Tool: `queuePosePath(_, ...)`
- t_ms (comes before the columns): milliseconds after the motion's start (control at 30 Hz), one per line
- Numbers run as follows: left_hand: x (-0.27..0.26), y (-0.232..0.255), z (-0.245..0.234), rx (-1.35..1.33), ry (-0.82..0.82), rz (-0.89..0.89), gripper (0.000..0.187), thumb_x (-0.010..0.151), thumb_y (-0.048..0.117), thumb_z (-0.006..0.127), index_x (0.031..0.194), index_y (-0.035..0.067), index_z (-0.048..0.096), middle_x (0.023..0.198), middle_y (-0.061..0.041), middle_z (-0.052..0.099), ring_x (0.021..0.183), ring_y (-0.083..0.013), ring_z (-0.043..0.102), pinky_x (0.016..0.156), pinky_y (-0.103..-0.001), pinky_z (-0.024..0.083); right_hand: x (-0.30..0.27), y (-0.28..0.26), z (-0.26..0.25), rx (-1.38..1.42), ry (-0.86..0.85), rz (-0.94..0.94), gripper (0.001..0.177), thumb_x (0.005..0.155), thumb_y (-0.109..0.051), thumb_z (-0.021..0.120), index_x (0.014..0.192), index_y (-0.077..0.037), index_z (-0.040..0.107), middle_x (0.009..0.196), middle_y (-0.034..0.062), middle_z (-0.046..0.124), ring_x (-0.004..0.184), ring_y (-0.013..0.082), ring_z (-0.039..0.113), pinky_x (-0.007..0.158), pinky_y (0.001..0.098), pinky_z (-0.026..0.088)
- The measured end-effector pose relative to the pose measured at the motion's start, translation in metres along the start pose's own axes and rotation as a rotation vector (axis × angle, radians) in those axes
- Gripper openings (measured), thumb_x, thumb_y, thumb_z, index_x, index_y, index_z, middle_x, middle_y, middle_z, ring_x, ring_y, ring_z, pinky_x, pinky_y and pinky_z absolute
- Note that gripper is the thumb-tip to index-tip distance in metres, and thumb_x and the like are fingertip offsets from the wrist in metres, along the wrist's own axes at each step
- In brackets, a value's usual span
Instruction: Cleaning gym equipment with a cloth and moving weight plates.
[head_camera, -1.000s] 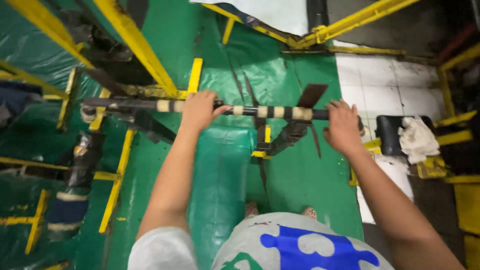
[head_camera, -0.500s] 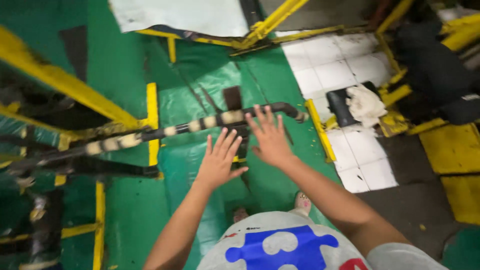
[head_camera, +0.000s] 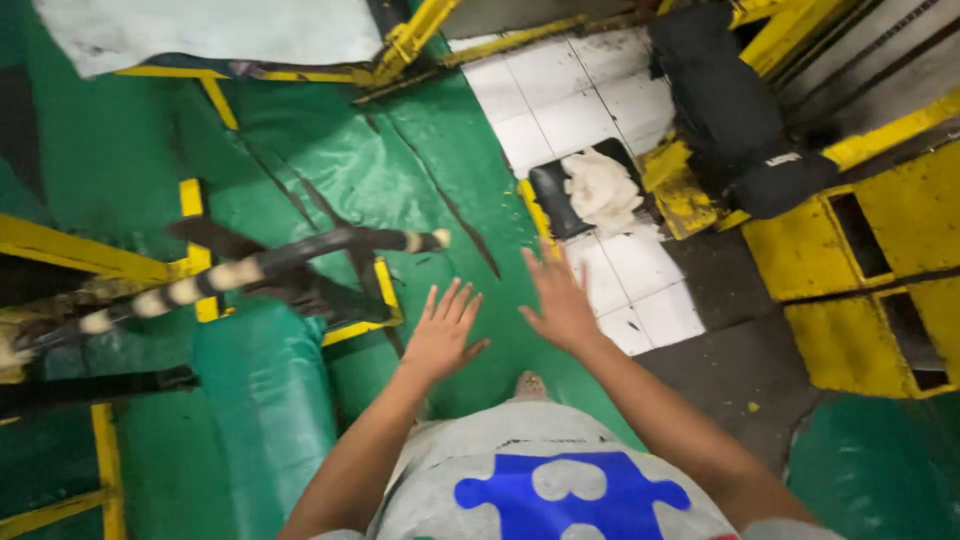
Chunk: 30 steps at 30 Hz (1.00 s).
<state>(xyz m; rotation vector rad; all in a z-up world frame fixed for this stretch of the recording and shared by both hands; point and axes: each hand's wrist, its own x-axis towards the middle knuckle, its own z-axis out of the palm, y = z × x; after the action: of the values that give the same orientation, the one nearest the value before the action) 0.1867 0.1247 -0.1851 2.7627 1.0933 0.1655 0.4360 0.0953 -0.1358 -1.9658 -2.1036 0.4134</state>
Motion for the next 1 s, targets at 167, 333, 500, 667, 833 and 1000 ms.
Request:
queuePosePath(167, 0.055, 0.046, 0.063, -0.033, -0.33, -0.028, 0.089, 0.085, 0.053, 0.069, 0.153, 0.006, 0.036, 0.163, -0.016, 0.028, 0.154, -0.0342, 0.018, 0.123, -0.058, 0.01, -0.072, 0.149, 0.023, 0.004, -0.136, 0.305, 0.101, 0.08, -0.036, 0.078, 0.16, -0.017, 0.019, 0.165, 0.0177, 0.02, 0.154, 0.042, 0.017, 0.118, 0.0694, 0.012)
queuePosePath(333, 0.101, 0.064, 0.109, -0.054, -0.428, -0.014, 0.087, 0.087, 0.048, 0.072, 0.153, 0.005, 0.035, 0.163, -0.018, 0.029, 0.154, -0.0363, 0.019, 0.123, -0.059, 0.013, -0.113, 0.218, 0.029, 0.078, -0.269, 0.484, 0.095, 0.084, -0.034, 0.074, 0.16, -0.019, 0.02, 0.165, 0.0139, 0.025, 0.154, 0.0377, 0.02, 0.12, 0.0685, 0.01)
queuePosePath(500, 0.168, 0.053, 0.151, -0.19, -0.434, -0.129, 0.086, 0.088, 0.043, 0.074, 0.157, 0.01, 0.035, 0.165, -0.017, 0.027, 0.154, -0.0383, 0.024, 0.123, -0.062, 0.021, -0.095, 0.263, 0.043, 0.167, -0.211, 0.536, 0.085, 0.087, -0.031, 0.072, 0.158, -0.02, 0.027, 0.167, 0.0118, 0.026, 0.156, 0.037, 0.022, 0.121, 0.068, 0.012)
queuePosePath(667, 0.254, 0.045, 0.191, -0.215, -0.537, -0.179, 0.102, 0.081, 0.044, 0.08, 0.158, 0.009, 0.022, 0.168, -0.016, 0.016, 0.154, -0.0403, 0.019, 0.119, -0.062, 0.025, -0.025, 0.297, 0.062, 0.082, -0.318, 0.523, 0.09, 0.084, -0.034, 0.075, 0.158, -0.027, 0.026, 0.169, 0.0122, 0.017, 0.155, 0.0383, 0.017, 0.118, 0.0674, 0.016)
queuePosePath(833, 0.336, 0.019, 0.247, -0.312, -0.422, -0.279, 0.106, 0.081, 0.039, 0.08, 0.16, 0.011, 0.016, 0.17, -0.018, 0.011, 0.153, -0.0401, 0.02, 0.116, -0.059, 0.032, 0.098, 0.338, 0.066, 0.148, -0.159, 0.382, 0.095, 0.083, -0.033, 0.076, 0.163, -0.027, 0.025, 0.17, 0.0169, 0.014, 0.156, 0.0429, 0.016, 0.119, 0.0692, 0.019)
queuePosePath(1000, 0.396, 0.002, 0.273, -0.446, -0.109, -0.507, 0.133, 0.063, 0.035, 0.09, 0.162, 0.008, 0.004, 0.171, -0.014, 0.009, 0.155, -0.0367, 0.021, 0.118, -0.056, 0.037, 0.236, 0.352, 0.081, -0.101, -0.522, 0.075, 0.099, 0.079, -0.043, 0.08, 0.157, -0.043, 0.02, 0.171, 0.0107, 0.004, 0.157, 0.0414, 0.004, 0.114, 0.0743, 0.018)
